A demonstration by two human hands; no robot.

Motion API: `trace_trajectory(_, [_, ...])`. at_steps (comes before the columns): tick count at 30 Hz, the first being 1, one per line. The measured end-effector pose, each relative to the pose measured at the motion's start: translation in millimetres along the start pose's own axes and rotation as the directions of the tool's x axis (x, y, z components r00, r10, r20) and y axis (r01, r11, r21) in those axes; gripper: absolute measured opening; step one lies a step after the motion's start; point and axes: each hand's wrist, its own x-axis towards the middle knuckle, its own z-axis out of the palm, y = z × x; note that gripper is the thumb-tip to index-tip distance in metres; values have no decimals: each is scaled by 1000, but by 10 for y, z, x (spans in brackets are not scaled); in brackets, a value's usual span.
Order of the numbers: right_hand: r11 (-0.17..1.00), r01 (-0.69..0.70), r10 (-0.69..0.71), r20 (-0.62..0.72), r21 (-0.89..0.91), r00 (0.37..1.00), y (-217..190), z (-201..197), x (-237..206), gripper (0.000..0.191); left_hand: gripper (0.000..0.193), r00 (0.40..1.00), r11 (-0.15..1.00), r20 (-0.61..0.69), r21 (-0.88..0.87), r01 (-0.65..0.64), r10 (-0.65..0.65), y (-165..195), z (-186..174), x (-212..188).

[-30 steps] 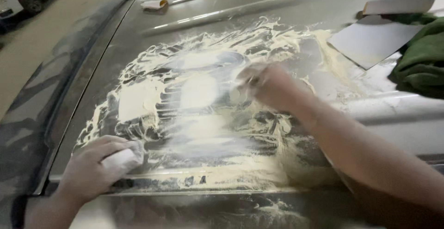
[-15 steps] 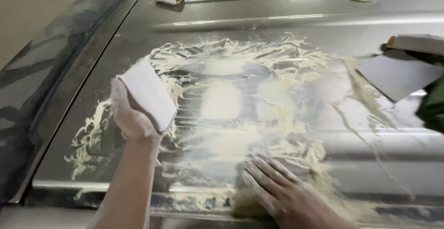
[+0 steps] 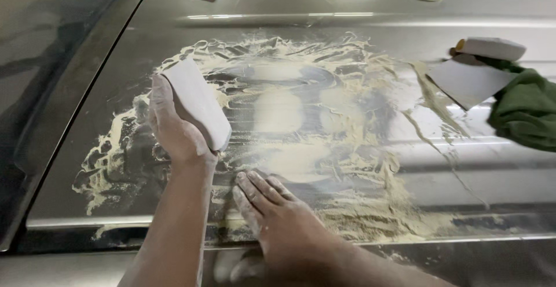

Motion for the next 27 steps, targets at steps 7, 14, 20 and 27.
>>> trace_trajectory(7, [962,-260,263,23,-86,965,492,91,-520,118,40,976,992,-176,-35,121,-125,169,-99,57])
trace_trajectory(14, [811,-552,570,45,-193,821,663,252,-972,122,45,984,988,-90,-43,151,-155,125,61,-101])
trace_trajectory(20, [821,-491,498,-55,-291,865,306,394,-556,125,51,984,978,-48,-126,166,-173,117,143,-144])
trace_trajectory(27, [925,-330,327,-46,-191,944,-256,281,24,116,48,983,936,24,-302,183,-184,159,109,-139])
